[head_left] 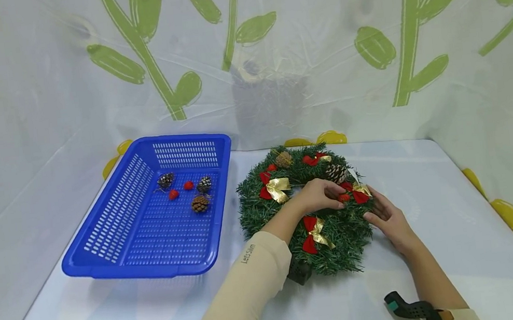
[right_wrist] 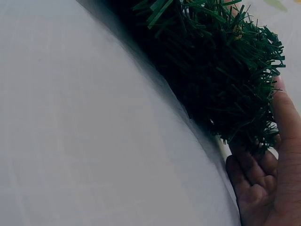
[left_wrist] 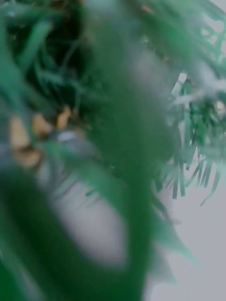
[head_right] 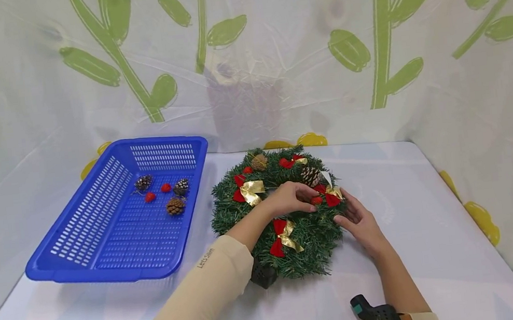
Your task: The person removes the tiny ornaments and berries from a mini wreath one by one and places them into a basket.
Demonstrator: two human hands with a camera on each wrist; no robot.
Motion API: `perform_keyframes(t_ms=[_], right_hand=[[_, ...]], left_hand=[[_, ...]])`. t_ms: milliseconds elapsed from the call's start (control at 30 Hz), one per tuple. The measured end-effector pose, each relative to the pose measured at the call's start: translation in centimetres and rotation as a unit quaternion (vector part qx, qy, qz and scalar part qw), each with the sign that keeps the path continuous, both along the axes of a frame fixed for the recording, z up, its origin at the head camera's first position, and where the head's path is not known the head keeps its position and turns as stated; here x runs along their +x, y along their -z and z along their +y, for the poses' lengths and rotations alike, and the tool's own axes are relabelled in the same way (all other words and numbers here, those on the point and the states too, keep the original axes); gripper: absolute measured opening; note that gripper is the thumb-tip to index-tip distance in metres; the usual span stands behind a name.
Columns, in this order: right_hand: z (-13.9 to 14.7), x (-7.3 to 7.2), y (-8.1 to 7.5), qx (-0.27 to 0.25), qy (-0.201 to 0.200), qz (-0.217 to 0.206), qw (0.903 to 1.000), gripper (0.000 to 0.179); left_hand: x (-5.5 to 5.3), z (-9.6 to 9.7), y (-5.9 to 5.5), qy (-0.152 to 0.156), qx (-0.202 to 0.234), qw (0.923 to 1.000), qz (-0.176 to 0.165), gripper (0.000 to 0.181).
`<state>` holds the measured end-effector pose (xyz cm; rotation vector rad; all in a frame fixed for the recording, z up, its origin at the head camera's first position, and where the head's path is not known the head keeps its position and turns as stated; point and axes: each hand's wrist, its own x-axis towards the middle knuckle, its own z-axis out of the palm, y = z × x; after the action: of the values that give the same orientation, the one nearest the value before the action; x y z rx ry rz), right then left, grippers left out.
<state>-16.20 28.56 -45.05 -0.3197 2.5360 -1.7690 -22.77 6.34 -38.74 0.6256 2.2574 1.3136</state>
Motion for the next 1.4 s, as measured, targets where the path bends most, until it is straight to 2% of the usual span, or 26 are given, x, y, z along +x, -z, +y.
perform_keyframes(t_ms=[300,467,700,900,1100,1333,1400], right_hand=[[-0.1,0.0,-0.1,-0.005,0.001,-0.001,1.0000,0.069],[-0.1,0.0,0.0,-0.005,0.004,-0.002,1.0000,0.068],[-0.1,0.1,0.0,-0.008,0.004,0.001,1.0000,0.068],[-0.1,0.0,0.0,-0.007,0.003,-0.003,1.0000,0.068],[-0.1,0.0,-0.1,-0.007,0.001,-0.001,1.0000,0.068],[0.0,0.0,0.1,-0.004,0.001,0.006,1.0000,0.067],[0.0,-0.1,0.1,-0.003,0.001,0.007,1.0000,0.067]], left_hand=[[0.0,0.0,0.2,0.001,-0.004,0.9994,0.035,0.026],[-0.1,0.0,0.2,-0.004,0.007,0.9993,0.037,0.024],[-0.2,0.0,0.1,0.008,0.016,0.9994,0.028,0.028],[-0.2,0.0,-0.2,-0.003,0.014,0.9990,0.042,0.025],[-0.3,-0.6,-1.0,-0.019,0.020,0.9989,0.038,0.024],[-0.8,-1.6,-1.5,0.000,0.011,0.9994,0.032,0.029],[-1.0,-1.8,-1.7,0.002,0.025,0.9996,0.015,0.030]])
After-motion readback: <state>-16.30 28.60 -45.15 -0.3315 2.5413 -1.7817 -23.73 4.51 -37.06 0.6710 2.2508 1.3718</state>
